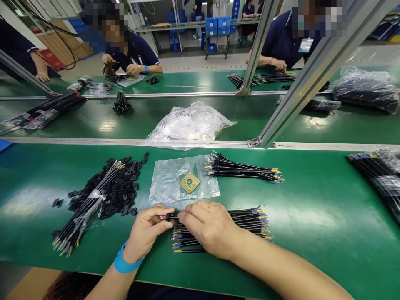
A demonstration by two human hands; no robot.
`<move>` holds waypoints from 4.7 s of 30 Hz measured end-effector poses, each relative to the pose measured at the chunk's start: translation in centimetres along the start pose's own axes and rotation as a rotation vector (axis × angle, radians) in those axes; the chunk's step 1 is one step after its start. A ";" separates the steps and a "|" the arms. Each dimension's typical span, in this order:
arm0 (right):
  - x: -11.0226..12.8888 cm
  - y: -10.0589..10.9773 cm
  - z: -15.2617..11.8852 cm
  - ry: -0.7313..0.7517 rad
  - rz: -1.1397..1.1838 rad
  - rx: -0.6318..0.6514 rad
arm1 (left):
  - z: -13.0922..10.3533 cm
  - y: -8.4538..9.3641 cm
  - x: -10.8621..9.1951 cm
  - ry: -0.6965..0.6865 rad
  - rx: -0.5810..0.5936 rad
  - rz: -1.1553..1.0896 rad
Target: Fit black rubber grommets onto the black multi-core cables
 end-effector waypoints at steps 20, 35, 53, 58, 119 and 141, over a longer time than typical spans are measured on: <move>-0.7 -1.9 -0.4 -0.635 0.641 0.249 | -0.4 -1.2 -1.7 -0.402 0.092 0.189; -2.1 1.1 0.7 -0.486 0.468 0.115 | -1.7 5.8 -3.3 -0.320 -0.395 0.418; -6.8 5.8 0.8 -0.403 -0.046 -0.009 | -2.7 10.9 0.1 -0.647 -0.260 1.343; -11.7 6.8 -0.5 -0.505 -0.265 0.060 | -2.4 10.8 0.1 -0.720 -0.202 1.328; -6.1 -2.9 -2.2 -0.280 -0.359 0.493 | 0.9 1.7 -1.6 0.109 -0.350 -0.166; -1.7 -0.9 -0.7 -0.105 -0.013 0.053 | 1.1 0.0 -0.7 0.347 -0.284 -0.369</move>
Point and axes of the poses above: each hand's wrist, its own z-axis towards the middle knuckle, its own y-axis out of the back of the hand, x = y × z, the point moved 3 cm from there along z, towards the middle knuckle, and after that the axes turned 6 degrees about -x, right-handed, at the moved point
